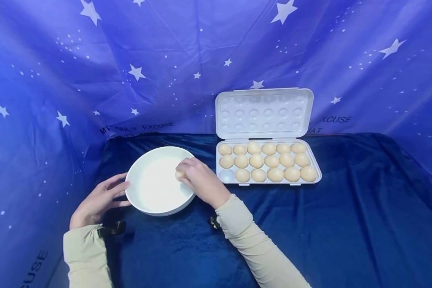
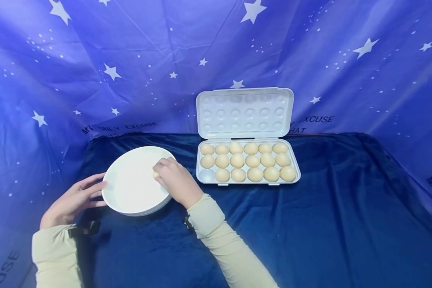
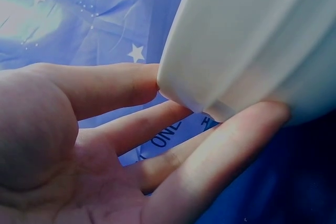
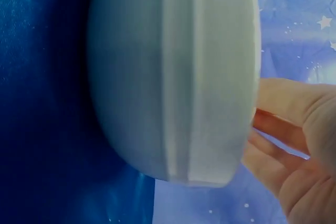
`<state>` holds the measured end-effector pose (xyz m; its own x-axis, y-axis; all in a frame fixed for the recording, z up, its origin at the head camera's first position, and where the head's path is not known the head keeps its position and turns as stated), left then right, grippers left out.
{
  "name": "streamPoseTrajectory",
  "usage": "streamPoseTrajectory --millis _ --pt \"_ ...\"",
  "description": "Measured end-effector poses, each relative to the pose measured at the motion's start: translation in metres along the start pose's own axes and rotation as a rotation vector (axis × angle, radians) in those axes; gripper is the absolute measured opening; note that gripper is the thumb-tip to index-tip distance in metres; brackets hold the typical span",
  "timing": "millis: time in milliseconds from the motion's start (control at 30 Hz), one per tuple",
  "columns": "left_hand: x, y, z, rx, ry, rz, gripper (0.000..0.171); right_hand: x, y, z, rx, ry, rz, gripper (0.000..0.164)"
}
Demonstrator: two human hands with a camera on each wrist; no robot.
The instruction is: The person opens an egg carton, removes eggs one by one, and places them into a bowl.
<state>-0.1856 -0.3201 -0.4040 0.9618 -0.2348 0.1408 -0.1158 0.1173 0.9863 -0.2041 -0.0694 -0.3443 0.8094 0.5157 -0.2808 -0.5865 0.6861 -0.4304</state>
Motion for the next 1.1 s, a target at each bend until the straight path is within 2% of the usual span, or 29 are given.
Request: streamPoseTrajectory --millis 200,333,467,800,1100 --pt "0.002 -0.003 -0.003 -0.008 0.008 0.023 0.064 0.0 0.004 -0.014 0.075 -0.047 -0.006 0.012" --pt "0.004 -0.004 -0.003 -0.004 0.014 0.021 0.061 0.001 0.007 -0.02 0.072 -0.058 -0.002 0.012" --pt "0.005 -0.004 -0.003 -0.002 0.014 0.017 0.06 0.001 0.009 -0.022 0.048 -0.069 0.004 0.009" --pt "0.002 -0.001 -0.002 -0.026 0.024 0.023 0.064 -0.003 0.009 -0.025 0.064 -0.134 -0.031 0.015" --pt "0.0 0.001 -0.002 -0.045 0.023 0.025 0.063 -0.005 0.009 -0.026 0.097 -0.119 0.007 0.013"
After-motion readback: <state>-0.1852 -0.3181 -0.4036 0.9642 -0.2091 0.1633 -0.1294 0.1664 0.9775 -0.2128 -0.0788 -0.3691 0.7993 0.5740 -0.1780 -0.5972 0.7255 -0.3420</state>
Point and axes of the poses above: each hand's wrist, its own x-axis away from the middle knuckle, its own z-axis out of the back of the hand, y = z × x, the point moved 7 cm from there along -x, towards the middle knuckle, and after that the axes turned 8 degrees about -z, right-handed, at the moved point
